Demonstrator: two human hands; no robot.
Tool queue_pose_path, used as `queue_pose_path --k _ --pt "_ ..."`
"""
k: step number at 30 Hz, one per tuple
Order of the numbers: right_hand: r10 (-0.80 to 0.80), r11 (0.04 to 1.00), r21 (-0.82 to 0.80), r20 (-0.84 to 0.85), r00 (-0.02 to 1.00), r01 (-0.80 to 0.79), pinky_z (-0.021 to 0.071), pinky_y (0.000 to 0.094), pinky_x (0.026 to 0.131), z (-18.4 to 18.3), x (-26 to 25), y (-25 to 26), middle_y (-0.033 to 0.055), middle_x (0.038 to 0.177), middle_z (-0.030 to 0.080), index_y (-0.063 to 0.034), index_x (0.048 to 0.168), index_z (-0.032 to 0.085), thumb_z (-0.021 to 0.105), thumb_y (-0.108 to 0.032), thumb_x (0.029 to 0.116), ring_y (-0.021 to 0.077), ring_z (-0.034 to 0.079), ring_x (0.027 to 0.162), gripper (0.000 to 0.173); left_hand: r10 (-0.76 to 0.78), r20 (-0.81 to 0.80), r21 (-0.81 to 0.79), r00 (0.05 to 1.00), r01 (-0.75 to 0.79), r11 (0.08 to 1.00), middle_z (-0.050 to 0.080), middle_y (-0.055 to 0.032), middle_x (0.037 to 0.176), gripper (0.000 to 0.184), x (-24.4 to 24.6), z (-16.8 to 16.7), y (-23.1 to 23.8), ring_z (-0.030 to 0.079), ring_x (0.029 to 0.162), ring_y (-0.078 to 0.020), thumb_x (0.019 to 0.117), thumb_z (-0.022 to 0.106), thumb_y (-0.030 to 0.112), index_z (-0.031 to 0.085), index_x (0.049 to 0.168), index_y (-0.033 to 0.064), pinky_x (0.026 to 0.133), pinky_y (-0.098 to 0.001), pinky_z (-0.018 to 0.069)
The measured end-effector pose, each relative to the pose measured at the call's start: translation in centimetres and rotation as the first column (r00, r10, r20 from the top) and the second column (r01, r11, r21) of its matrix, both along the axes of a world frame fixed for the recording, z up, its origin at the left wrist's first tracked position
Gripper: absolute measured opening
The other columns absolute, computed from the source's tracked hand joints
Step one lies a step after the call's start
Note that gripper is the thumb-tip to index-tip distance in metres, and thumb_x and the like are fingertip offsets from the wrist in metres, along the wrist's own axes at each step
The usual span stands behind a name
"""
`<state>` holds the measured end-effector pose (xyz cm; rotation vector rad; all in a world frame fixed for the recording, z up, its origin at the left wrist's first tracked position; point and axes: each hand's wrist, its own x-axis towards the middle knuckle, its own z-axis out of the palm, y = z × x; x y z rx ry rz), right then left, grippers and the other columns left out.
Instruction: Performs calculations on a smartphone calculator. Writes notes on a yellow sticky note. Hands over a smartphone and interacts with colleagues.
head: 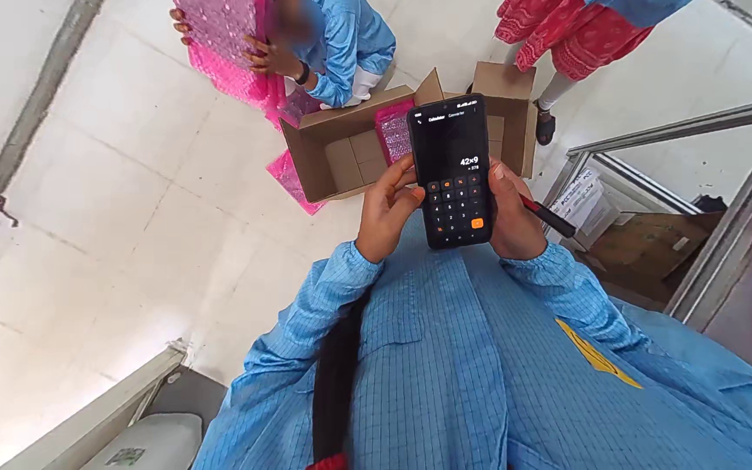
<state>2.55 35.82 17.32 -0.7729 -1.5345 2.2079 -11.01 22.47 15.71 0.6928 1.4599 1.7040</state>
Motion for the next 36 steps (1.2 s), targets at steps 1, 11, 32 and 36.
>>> queue_pose_path --k 1,11,32,36 --pt "-0.001 1.0 -0.003 -0.003 1.0 0.001 0.0608 0.0283 0.088 0.1 0.0 0.1 -0.0035 0.111 0.072 -0.0146 0.136 0.055 0.041 -0.043 0.1084 0.0074 0.071 0.1 0.042 -0.034 0.009 -0.003 0.999 0.034 0.999 0.069 -0.0041 0.121 0.055 0.0 0.0 -0.2 0.07 0.097 -0.0081 0.0924 0.05 0.014 0.044 0.144 -0.0038 0.085 -0.03 0.0592" --pt "-0.009 0.999 0.034 0.003 1.0 0.009 0.061 0.0291 0.086 0.2 0.2 0.0 -0.0019 0.113 0.071 -0.0128 0.138 0.052 0.043 -0.044 0.1074 0.0085 0.07 0.101 0.045 -0.076 -0.027 -0.053 0.997 0.075 0.996 0.07 -0.0072 0.118 0.061 2.1 0.4 -1.1 0.072 0.084 -0.0048 0.0873 0.057 0.001 0.036 0.144 -0.011 0.077 -0.0243 0.0613" --pt "-0.007 1.0 0.013 -0.034 0.999 0.007 0.0601 0.0282 0.087 0.2 0.5 -0.1 -0.0033 0.111 0.07 -0.0122 0.135 0.054 0.042 -0.032 0.1064 0.0063 0.069 0.098 0.037 0.051 -0.045 0.014 0.998 -0.051 0.999 0.07 0.0048 0.104 0.034 3.1 0.0 0.5 0.07 0.086 -0.003 0.0923 0.056 0.008 0.046 0.124 0.0026 0.076 -0.0251 0.0608" --pt "-0.01 0.996 -0.091 -0.057 0.998 0.005 0.061 0.0273 0.081 0.2 0.6 0.2 -0.0029 0.105 0.072 -0.0122 0.13 0.056 0.039 -0.004 0.0892 0.0054 0.07 0.092 0.045 0.031 -0.024 0.048 0.999 -0.03 0.998 0.071 0.0063 0.105 0.035 3.1 -0.2 0.3 0.07 0.09 -0.0024 0.0937 0.051 0.01 0.044 0.127 0.0029 0.08 -0.0257 0.0605"
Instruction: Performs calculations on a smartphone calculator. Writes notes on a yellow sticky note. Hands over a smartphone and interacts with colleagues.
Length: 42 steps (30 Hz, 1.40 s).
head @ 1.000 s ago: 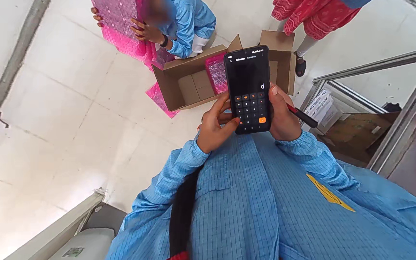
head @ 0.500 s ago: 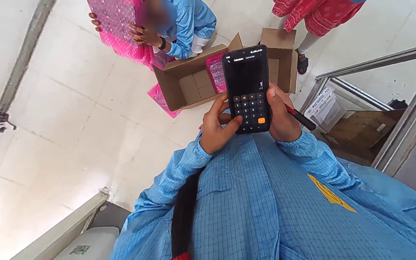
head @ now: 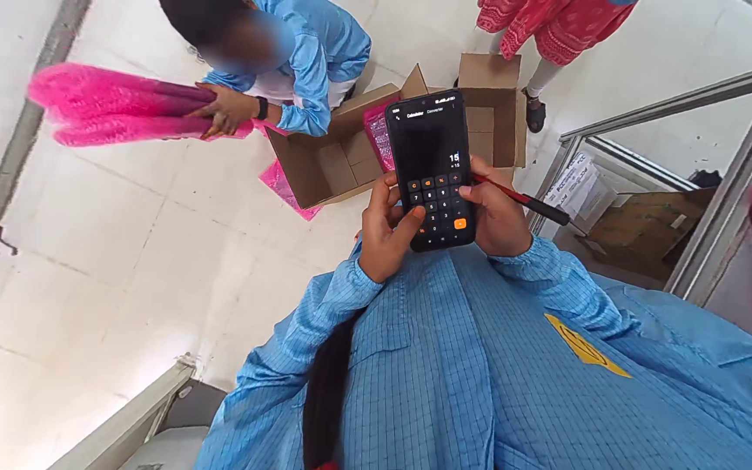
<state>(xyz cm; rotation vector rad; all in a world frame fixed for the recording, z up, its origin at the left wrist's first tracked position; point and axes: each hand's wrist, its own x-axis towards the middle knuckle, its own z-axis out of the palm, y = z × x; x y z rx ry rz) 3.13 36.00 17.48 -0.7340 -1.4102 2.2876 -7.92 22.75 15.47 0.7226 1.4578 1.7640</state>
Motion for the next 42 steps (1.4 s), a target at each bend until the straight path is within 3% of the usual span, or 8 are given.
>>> queue_pose_path --k 4,7,15,22,26,30,34,42 --pt "0.009 0.999 0.035 0.029 1.0 -0.01 0.0609 0.0263 0.081 0.2 -0.3 0.1 -0.0034 0.104 0.072 -0.0113 0.128 0.057 0.04 -0.001 0.0902 0.0049 0.07 0.09 0.043 0.011 0.018 0.019 1.0 -0.011 1.0 0.071 0.0064 0.106 0.035 0.0 -0.1 0.0 0.07 0.091 -0.0024 0.0942 0.049 0.01 0.043 0.128 0.0028 0.081 -0.0258 0.06" --pt "0.009 1.0 -0.003 -0.042 0.999 -0.009 0.0605 0.027 0.083 -0.4 0.0 0.1 -0.0034 0.106 0.073 -0.0135 0.129 0.06 0.038 -0.003 0.09 0.0053 0.07 0.094 0.045 0.016 0.017 0.021 1.0 -0.017 1.0 0.071 0.005 0.107 0.036 0.2 -0.1 -0.1 0.07 0.091 -0.0029 0.0943 0.048 0.009 0.043 0.129 0.0002 0.081 -0.026 0.0604" --pt "-0.024 0.998 -0.061 -0.073 0.997 0.02 0.0604 0.0298 0.088 -1.0 -0.1 0.3 -0.0017 0.108 0.074 -0.0134 0.131 0.06 0.038 -0.006 0.09 0.0075 0.071 0.097 0.047 -0.031 0.061 0.048 0.998 0.029 0.998 0.068 -0.0038 0.115 0.046 -0.1 -0.3 0.2 0.07 0.095 -0.0057 0.0926 0.047 0.004 0.036 0.135 -0.0084 0.084 -0.0281 0.0607" --pt "-0.01 0.999 -0.049 -0.123 0.992 0.004 0.0601 0.0277 0.086 -1.1 -0.2 0.5 -0.0038 0.109 0.073 -0.0154 0.126 0.063 0.042 -0.002 0.0847 0.0057 0.07 0.097 0.048 -0.014 0.057 0.003 0.998 0.014 1.0 0.07 -0.0001 0.107 0.042 -0.2 -0.1 0.2 0.071 0.09 -0.004 0.0908 0.047 0.002 0.039 0.132 -0.0048 0.08 -0.0258 0.0603" --pt "0.03 0.999 -0.014 -0.139 0.99 -0.033 0.06 0.0267 0.085 -1.2 -0.1 0.6 -0.0046 0.109 0.072 -0.0144 0.128 0.061 0.045 0.0 0.0796 0.0049 0.07 0.097 0.053 0.008 0.036 -0.018 0.999 -0.007 1.0 0.071 -0.0002 0.105 0.045 0.0 0.1 0.5 0.071 0.09 -0.0045 0.0891 0.056 0.001 0.038 0.13 -0.0037 0.081 -0.0261 0.0608" --pt "0.027 0.999 -0.03 -0.158 0.987 -0.032 0.0599 0.0265 0.085 -1.4 -0.2 0.3 -0.0045 0.11 0.072 -0.0143 0.131 0.059 0.045 0.001 0.08 0.005 0.07 0.097 0.055 0.054 0.038 -0.049 0.998 -0.052 0.997 0.07 -0.0003 0.103 0.044 0.4 0.3 1.2 0.071 0.09 -0.005 0.087 0.061 0.0 0.038 0.125 0.0007 0.082 -0.0258 0.061" --pt "0.008 0.999 -0.034 -0.171 0.985 -0.014 0.0599 0.027 0.085 -1.5 0.0 0.3 -0.0038 0.109 0.072 -0.0139 0.131 0.059 0.044 0.001 0.0799 0.0055 0.07 0.097 0.055 0.045 0.034 -0.051 0.998 -0.044 0.998 0.07 -0.0013 0.103 0.042 0.4 0.2 1.3 0.071 0.09 -0.005 0.0887 0.057 -0.001 0.038 0.126 -0.0009 0.081 -0.0256 0.0609" --pt "-0.046 0.997 -0.075 -0.185 0.982 0.032 0.0598 0.0274 0.085 -1.5 0.6 -0.4 -0.0036 0.108 0.073 -0.0146 0.129 0.061 0.045 -0.001 0.0807 0.0058 0.07 0.096 0.052 -0.063 0.057 0.072 0.996 0.059 0.996 0.068 0.0031 0.11 0.037 0.0 -0.5 0.5 0.069 0.096 -0.0041 0.0951 0.049 0.01 0.037 0.129 0.0015 0.085 -0.0266 0.0595"
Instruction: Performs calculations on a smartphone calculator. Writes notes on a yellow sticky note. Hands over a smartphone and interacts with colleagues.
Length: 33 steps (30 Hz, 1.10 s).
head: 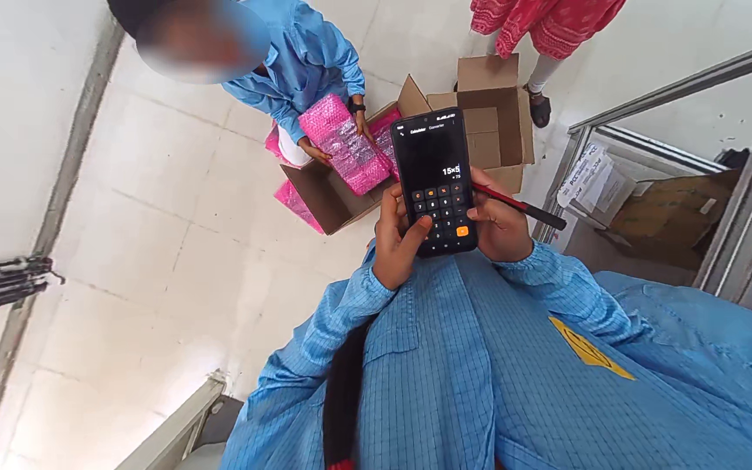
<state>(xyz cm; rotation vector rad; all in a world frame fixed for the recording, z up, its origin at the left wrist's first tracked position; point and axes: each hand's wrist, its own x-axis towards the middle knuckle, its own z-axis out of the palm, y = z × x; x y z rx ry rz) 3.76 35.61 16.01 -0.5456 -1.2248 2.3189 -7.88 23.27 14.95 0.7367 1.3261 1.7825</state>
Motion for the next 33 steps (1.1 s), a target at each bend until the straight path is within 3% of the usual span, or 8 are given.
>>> queue_pose_path --k 9,13,16,20,23,26,28,33 --pt "-0.123 0.992 0.006 0.077 0.989 0.123 0.0596 0.0252 0.085 0.2 1.0 -3.1 -0.0063 0.107 0.072 -0.0152 0.129 0.059 0.042 -0.001 0.0809 0.003 0.07 0.096 0.052 -0.118 0.041 0.0 0.992 0.118 0.993 0.068 0.0039 0.11 0.044 0.1 0.0 -1.6 0.07 0.096 -0.0046 0.0942 0.051 0.012 0.031 0.131 0.0011 0.085 -0.0276 0.0602" --pt "-0.283 0.959 0.057 0.186 0.941 0.277 0.0607 0.0286 0.086 0.5 1.1 -4.9 -0.0039 0.102 0.074 -0.0116 0.126 0.058 0.035 -0.02 0.1043 0.0057 0.071 0.094 0.033 -0.351 0.113 0.141 0.93 0.334 0.932 0.056 0.0011 0.13 0.075 0.2 -0.9 -2.6 0.062 0.117 -0.0075 0.0944 0.064 0.032 0.012 0.14 0.0029 0.101 -0.0331 0.0548" --pt "-0.429 0.903 0.152 0.27 0.862 0.401 0.0602 0.0295 0.089 0.7 1.6 -6.0 -0.0012 0.1 0.073 -0.0027 0.121 0.06 0.03 -0.031 0.1108 0.0052 0.07 0.095 0.043 -0.414 0.203 0.181 0.887 0.381 0.907 0.052 0.0002 0.138 0.093 0.8 -1.4 -2.7 0.058 0.125 -0.0111 0.0902 0.07 0.042 0.006 0.147 0.0065 0.105 -0.0377 0.0525" --pt "-0.496 0.868 0.183 0.303 0.814 0.461 0.0566 0.0272 0.093 1.0 3.8 -7.2 0.0062 0.109 0.07 0.006 0.127 0.058 0.031 -0.026 0.1114 0.0037 0.067 0.1 0.045 -0.559 0.461 0.308 0.689 0.467 0.829 0.059 0.0034 0.141 0.075 1.3 -2.5 -2.2 0.058 0.13 -0.017 0.0927 0.069 0.04 0.026 0.153 0.0267 0.106 -0.044 0.0513" --pt "-0.565 0.824 0.254 0.332 0.755 0.506 0.0546 0.0259 0.093 1.1 5.8 -7.5 0.0097 0.107 0.07 0.008 0.12 0.063 0.036 -0.022 0.1103 0.0032 0.065 0.099 0.042 -0.621 0.559 0.376 0.55 0.499 0.781 0.061 0.0017 0.14 0.064 2.5 -3.0 -1.6 0.057 0.131 -0.0191 0.094 0.066 0.036 0.037 0.15 0.0291 0.107 -0.0446 0.0504" --pt "-0.628 0.764 0.391 0.265 0.731 0.514 0.0553 0.0258 0.089 0.3 8.2 -6.3 0.0112 0.104 0.072 0.0092 0.116 0.067 0.038 -0.021 0.1094 0.0039 0.067 0.096 0.042 -0.673 0.541 0.418 0.505 0.533 0.735 0.059 0.002 0.143 0.06 3.6 -3.2 -0.2 0.056 0.133 -0.0184 0.0961 0.064 0.036 0.038 0.15 0.0303 0.109 -0.0434 0.0488" --pt "-0.696 0.685 0.474 0.2 0.69 0.553 0.0603 0.0297 0.079 -0.3 10.3 -4.4 0.0132 0.096 0.074 0.0114 0.117 0.066 0.037 -0.021 0.1096 0.0098 0.071 0.084 0.044 -0.7 0.517 0.423 0.494 0.563 0.71 0.057 0.0033 0.145 0.06 4.5 -3.4 1.2 0.054 0.134 -0.0175 0.0972 0.063 0.037 0.037 0.152 0.0335 0.109 -0.0416 0.0483" --pt "-0.886 0.451 0.574 0.193 0.422 0.684 0.0605 0.031 0.078 -2.0 18.3 4.4 0.0127 0.089 0.074 0.0125 0.117 0.063 0.035 -0.018 0.1087 0.0115 0.072 0.079 0.043 -0.727 0.499 0.417 0.471 0.606 0.678 0.056 0.0026 0.146 0.062 8.7 -4.0 6.8 0.053 0.136 -0.0189 0.098 0.062 0.038 0.034 0.153 0.0345 0.11 -0.0433 0.0473"
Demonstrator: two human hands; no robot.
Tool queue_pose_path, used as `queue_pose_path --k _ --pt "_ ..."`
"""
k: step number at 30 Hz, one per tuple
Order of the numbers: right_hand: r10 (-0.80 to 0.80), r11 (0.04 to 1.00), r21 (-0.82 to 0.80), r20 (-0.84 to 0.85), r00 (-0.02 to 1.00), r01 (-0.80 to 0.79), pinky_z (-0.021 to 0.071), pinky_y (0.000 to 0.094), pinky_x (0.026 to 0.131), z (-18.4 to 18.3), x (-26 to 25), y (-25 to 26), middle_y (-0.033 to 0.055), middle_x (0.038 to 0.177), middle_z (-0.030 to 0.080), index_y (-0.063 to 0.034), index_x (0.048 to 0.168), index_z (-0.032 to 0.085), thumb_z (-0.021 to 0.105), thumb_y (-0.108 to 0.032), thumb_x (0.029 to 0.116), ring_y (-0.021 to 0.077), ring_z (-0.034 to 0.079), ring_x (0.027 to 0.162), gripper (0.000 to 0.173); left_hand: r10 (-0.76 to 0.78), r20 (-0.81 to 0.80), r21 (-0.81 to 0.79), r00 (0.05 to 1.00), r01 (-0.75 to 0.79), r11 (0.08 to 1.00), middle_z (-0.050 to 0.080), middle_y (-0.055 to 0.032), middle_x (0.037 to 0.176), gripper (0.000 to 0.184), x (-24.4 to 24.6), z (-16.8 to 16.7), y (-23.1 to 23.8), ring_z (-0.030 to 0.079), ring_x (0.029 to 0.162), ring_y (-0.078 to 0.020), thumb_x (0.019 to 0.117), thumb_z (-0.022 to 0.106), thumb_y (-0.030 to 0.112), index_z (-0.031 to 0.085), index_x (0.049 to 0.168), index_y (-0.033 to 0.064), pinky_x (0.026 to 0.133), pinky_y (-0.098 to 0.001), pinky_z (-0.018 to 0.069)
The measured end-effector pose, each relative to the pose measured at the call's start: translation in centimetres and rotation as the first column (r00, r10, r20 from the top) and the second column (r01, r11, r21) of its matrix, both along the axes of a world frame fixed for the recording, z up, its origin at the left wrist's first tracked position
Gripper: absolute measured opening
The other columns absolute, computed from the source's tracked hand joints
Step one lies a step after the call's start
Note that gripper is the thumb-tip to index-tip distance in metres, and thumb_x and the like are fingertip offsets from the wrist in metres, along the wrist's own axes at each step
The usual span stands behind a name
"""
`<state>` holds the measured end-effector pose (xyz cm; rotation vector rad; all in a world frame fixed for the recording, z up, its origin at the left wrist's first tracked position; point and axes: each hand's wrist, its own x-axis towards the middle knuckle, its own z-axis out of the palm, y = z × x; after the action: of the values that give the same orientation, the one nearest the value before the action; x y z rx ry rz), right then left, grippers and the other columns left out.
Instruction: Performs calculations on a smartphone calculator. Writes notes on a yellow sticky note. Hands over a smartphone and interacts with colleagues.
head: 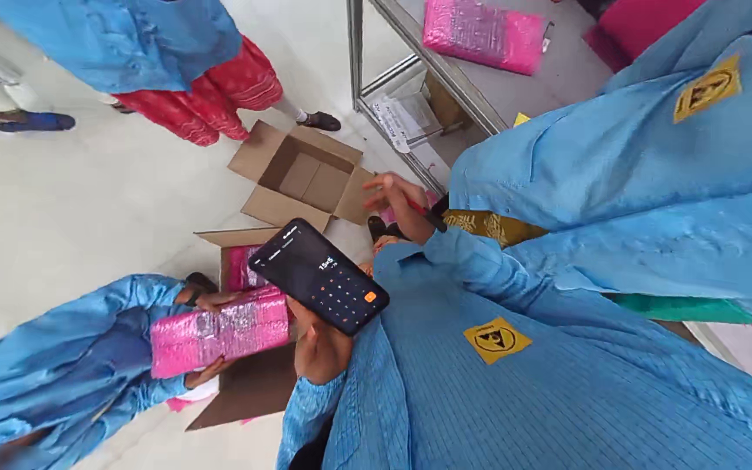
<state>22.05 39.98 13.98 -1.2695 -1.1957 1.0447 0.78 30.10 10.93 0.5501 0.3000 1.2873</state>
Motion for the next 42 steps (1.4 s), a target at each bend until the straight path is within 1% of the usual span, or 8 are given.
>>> queue_pose_path --k 4,7,12,16,20,30,37,42 --pt "-0.2 0.975 -0.1 -0.007 0.98 0.198 0.0599 0.0326 0.079 -1.9 7.4 6.8 0.0131 0.091 0.074 0.0093 0.12 0.063 0.031 -0.022 0.1111 0.0132 0.072 0.082 0.045 -0.056 -0.041 -0.016 0.998 0.055 0.998 0.057 -0.0006 0.144 0.062 4.0 0.1 5.4 0.054 0.134 -0.0234 0.0938 0.066 0.039 0.041 0.151 0.0323 0.109 -0.0519 0.046" --pt "-0.346 0.936 -0.075 -0.003 0.938 0.344 0.06 0.032 0.078 -5.2 13.2 10.3 0.0109 0.087 0.074 0.0085 0.117 0.064 0.028 -0.024 0.1114 0.0121 0.072 0.08 0.049 -0.144 -0.029 -0.027 0.989 0.143 0.989 0.056 -0.0017 0.147 0.067 6.5 0.1 9.1 0.053 0.136 -0.0252 0.0938 0.067 0.038 0.037 0.153 0.0337 0.111 -0.0516 0.0452" --pt "-0.573 0.797 -0.221 0.016 0.819 0.562 0.0585 0.0302 0.075 -7.8 20.2 11.6 0.009 0.087 0.072 0.0072 0.118 0.062 0.021 -0.032 0.1124 0.0107 0.07 0.077 0.057 -0.179 -0.073 -0.052 0.981 0.175 0.983 0.056 0.0006 0.146 0.061 9.4 0.4 13.4 0.052 0.136 -0.022 0.0944 0.066 0.038 0.041 0.15 0.0344 0.111 -0.0489 0.0456" --pt "-0.575 0.776 -0.295 0.033 0.817 0.558 0.0578 0.0295 0.075 -8.3 21.3 12.2 0.0053 0.087 0.073 0.004 0.121 0.06 0.014 -0.035 0.1121 0.0097 0.07 0.079 0.061 -0.084 -0.112 -0.097 0.99 0.073 0.993 0.059 0.0019 0.142 0.066 10.2 0.5 14.6 0.056 0.133 -0.023 0.0923 0.067 0.037 0.036 0.15 0.0345 0.11 -0.0514 0.0463" --pt "-0.494 0.835 -0.307 -0.052 0.868 0.457 0.0586 0.027 0.074 -8.2 19.6 13.6 -0.0027 0.084 0.073 -0.0049 0.118 0.06 0.012 -0.039 0.1123 0.0069 0.071 0.078 0.059 0.036 -0.047 -0.143 0.998 -0.042 0.989 0.063 0.0006 0.135 0.066 10.0 0.4 14.9 0.061 0.125 -0.0225 0.0921 0.067 0.033 0.032 0.148 0.032 0.105 -0.0476 0.051" --pt "-0.107 0.96 -0.266 -0.077 0.991 0.083 0.0596 0.0269 0.072 -4.8 7.0 16.4 -0.0051 0.085 0.073 -0.0071 0.119 0.056 0.012 -0.039 0.1123 0.0084 0.072 0.078 0.055 0.484 -0.009 -0.159 0.875 -0.479 0.863 0.064 -0.0001 0.126 0.07 3.1 1.4 8.6 0.066 0.114 -0.0191 0.0902 0.065 0.027 0.02 0.144 0.0201 0.097 -0.0433 0.056" --pt "0.272 0.956 -0.098 -0.059 0.961 -0.276 0.0604 0.0232 0.074 -4.1 -2.5 13.3 -0.0111 0.082 0.074 -0.0073 0.114 0.056 0.01 -0.034 0.1107 0.0043 0.073 0.076 0.053 0.681 -0.063 -0.229 0.73 -0.675 0.702 0.065 0.0007 0.121 0.067 -1.5 0.8 1.8 0.069 0.107 -0.0166 0.0905 0.054 0.018 0.016 0.145 0.0209 0.091 -0.0397 0.0581" --pt "0.398 0.913 -0.081 -0.034 0.917 -0.399 0.0607 0.023 0.074 -3.9 -6.8 9.9 -0.0105 0.082 0.075 -0.0076 0.112 0.056 0.012 -0.032 0.1106 0.0049 0.073 0.076 0.051 0.722 -0.026 -0.255 0.692 -0.703 0.664 0.066 0.0004 0.12 0.061 -3.3 0.1 -2.5 0.069 0.108 -0.0181 0.0898 0.054 0.017 0.021 0.141 0.0223 0.092 -0.0405 0.0574"
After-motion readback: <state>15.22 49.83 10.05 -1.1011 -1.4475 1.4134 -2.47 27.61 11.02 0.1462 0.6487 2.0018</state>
